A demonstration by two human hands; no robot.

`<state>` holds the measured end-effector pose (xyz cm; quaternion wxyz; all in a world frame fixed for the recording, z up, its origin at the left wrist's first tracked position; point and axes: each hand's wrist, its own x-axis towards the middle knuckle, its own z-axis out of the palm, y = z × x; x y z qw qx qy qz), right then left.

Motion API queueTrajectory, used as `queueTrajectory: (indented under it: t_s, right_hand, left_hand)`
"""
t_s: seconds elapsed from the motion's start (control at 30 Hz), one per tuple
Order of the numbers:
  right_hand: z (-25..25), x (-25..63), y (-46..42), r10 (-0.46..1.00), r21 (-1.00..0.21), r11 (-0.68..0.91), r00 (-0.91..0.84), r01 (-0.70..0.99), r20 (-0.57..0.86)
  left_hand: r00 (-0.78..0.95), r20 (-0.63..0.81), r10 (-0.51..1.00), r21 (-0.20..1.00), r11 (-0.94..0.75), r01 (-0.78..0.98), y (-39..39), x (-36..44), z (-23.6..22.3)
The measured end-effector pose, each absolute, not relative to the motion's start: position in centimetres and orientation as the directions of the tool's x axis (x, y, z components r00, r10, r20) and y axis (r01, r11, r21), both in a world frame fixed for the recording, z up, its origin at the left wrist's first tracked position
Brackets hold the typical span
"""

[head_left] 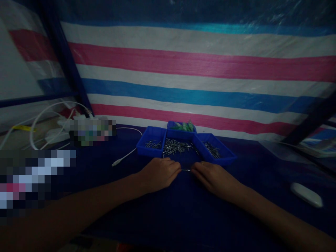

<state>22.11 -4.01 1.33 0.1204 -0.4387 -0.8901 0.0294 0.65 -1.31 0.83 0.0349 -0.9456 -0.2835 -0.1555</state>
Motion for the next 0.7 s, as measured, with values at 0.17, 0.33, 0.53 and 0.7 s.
queueTrajectory:
  t_s: [0.17, 0.33, 0.53, 0.7]
  right_hand:
    - [1.28, 22.13, -4.06, 0.791, -0.195, 0.612, -0.584, 0.767, 0.185]
    - [1.30, 22.06, -4.17, 0.784, -0.209, 0.621, -0.589, 0.756, 0.196]
    - [1.61, 21.93, -4.13, 0.792, -0.182, 0.610, -0.584, 0.771, 0.179]
    - [1.77, 21.88, -4.20, 0.789, -0.150, 0.612, -0.584, 0.777, 0.192]
  left_hand:
    - [0.797, 0.322, 0.511, 0.064, -0.852, 0.520, -1.25, 0.60, 1.00]
    - [0.797, 0.365, 0.481, 0.066, -0.868, 0.493, -1.19, 0.45, 0.84]
    - [0.780, 0.368, 0.506, 0.064, -0.850, 0.522, -1.18, 0.38, 0.72]
    - [0.758, 0.354, 0.548, 0.069, -0.824, 0.563, -1.35, 0.57, 0.80]
